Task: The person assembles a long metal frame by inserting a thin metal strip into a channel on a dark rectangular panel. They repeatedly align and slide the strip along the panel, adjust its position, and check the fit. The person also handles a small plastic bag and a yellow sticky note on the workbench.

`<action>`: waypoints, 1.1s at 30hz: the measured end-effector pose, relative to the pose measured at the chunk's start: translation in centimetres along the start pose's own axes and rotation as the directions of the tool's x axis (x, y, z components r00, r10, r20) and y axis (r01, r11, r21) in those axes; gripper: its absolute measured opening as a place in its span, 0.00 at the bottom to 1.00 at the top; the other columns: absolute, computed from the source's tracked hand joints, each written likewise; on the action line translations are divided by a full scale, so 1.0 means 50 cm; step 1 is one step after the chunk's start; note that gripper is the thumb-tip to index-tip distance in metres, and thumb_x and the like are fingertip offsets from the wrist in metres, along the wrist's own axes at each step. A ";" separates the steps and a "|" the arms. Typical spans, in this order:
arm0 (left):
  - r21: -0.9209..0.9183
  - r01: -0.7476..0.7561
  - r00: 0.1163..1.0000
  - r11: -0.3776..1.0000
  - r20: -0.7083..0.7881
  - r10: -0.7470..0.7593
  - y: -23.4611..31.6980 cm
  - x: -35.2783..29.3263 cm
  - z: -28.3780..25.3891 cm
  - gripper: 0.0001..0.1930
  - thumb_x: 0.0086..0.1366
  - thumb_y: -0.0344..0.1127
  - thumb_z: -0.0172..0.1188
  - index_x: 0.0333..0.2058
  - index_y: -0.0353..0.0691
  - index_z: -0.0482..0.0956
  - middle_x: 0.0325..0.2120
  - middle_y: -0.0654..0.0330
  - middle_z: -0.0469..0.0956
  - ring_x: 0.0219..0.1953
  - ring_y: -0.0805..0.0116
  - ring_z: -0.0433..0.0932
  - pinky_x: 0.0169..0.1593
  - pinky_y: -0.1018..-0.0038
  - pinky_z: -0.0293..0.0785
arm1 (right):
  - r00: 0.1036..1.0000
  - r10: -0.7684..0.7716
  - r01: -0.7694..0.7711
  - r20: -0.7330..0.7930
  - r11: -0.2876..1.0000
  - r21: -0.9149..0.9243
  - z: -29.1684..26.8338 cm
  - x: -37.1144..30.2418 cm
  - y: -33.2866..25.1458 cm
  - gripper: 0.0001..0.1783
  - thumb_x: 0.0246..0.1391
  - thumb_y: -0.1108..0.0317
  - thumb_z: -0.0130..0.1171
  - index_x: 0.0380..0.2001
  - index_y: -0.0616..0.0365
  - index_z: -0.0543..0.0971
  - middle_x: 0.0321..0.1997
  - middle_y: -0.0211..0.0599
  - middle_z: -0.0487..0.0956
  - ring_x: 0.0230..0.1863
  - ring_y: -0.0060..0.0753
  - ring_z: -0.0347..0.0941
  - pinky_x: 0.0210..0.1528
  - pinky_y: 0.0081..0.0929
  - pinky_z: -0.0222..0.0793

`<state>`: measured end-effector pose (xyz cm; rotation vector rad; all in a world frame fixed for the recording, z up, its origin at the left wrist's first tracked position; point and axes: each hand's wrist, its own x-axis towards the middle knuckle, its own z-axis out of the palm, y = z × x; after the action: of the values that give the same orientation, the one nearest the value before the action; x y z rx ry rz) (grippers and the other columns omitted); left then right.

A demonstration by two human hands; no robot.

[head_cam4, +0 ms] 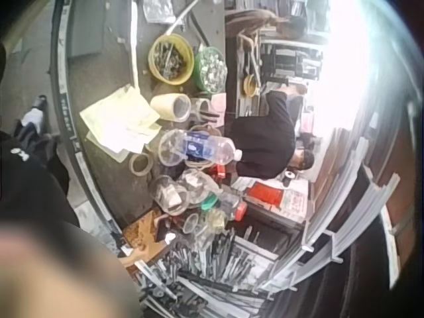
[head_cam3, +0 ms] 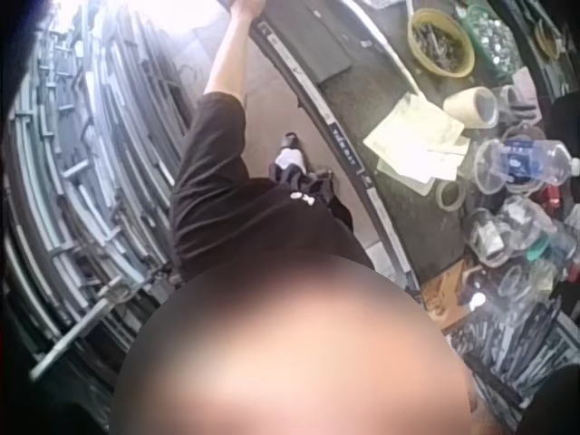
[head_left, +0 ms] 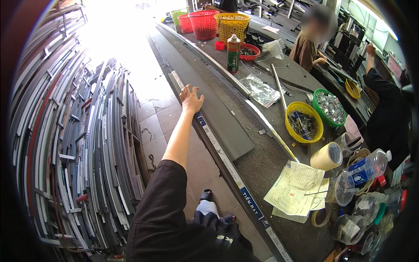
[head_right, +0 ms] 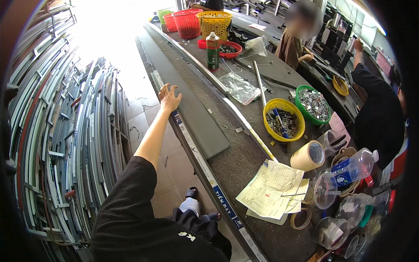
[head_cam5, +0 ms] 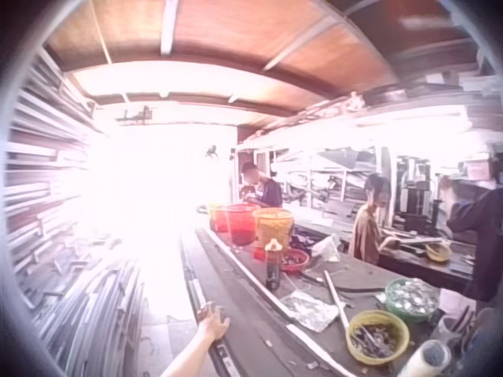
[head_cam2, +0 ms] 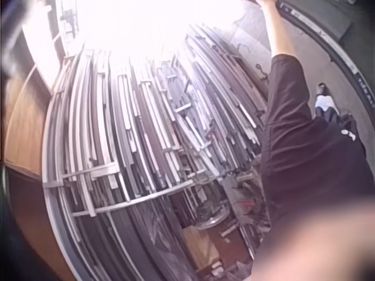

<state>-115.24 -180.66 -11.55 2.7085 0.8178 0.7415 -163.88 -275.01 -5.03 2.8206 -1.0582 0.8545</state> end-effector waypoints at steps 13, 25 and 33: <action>0.084 0.064 0.998 0.994 0.022 -0.066 0.005 0.003 -0.004 0.29 0.63 0.51 0.59 0.62 0.53 0.70 0.67 0.49 0.58 0.71 0.44 0.51 0.71 0.50 0.47 | 0.964 0.259 -0.227 -0.066 0.923 0.310 0.155 0.034 0.184 0.07 0.54 0.73 0.62 0.34 0.67 0.83 0.30 0.52 0.81 0.34 0.56 0.77 0.44 0.45 0.73; 0.338 0.420 0.812 0.842 0.274 -0.515 -0.047 0.058 0.072 0.30 0.77 0.53 0.33 0.74 0.70 0.41 0.75 0.43 0.41 0.73 0.37 0.53 0.60 0.34 0.69 | 0.887 0.458 -0.455 -0.057 0.889 0.058 0.156 0.011 0.160 0.09 0.66 0.72 0.56 0.44 0.67 0.79 0.38 0.48 0.81 0.38 0.47 0.77 0.42 0.41 0.73; 0.203 0.577 0.773 0.791 0.176 -0.610 -0.044 0.057 0.080 0.30 0.78 0.56 0.31 0.74 0.74 0.37 0.73 0.42 0.49 0.70 0.45 0.64 0.58 0.46 0.74 | 0.898 0.428 -0.431 -0.097 0.902 -0.009 0.110 0.012 0.103 0.10 0.56 0.76 0.60 0.41 0.68 0.82 0.36 0.49 0.82 0.40 0.48 0.78 0.48 0.38 0.75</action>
<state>-112.07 -177.48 -14.54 2.3369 1.5995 0.2178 -163.99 -280.42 -10.33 2.5243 -1.6985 0.9705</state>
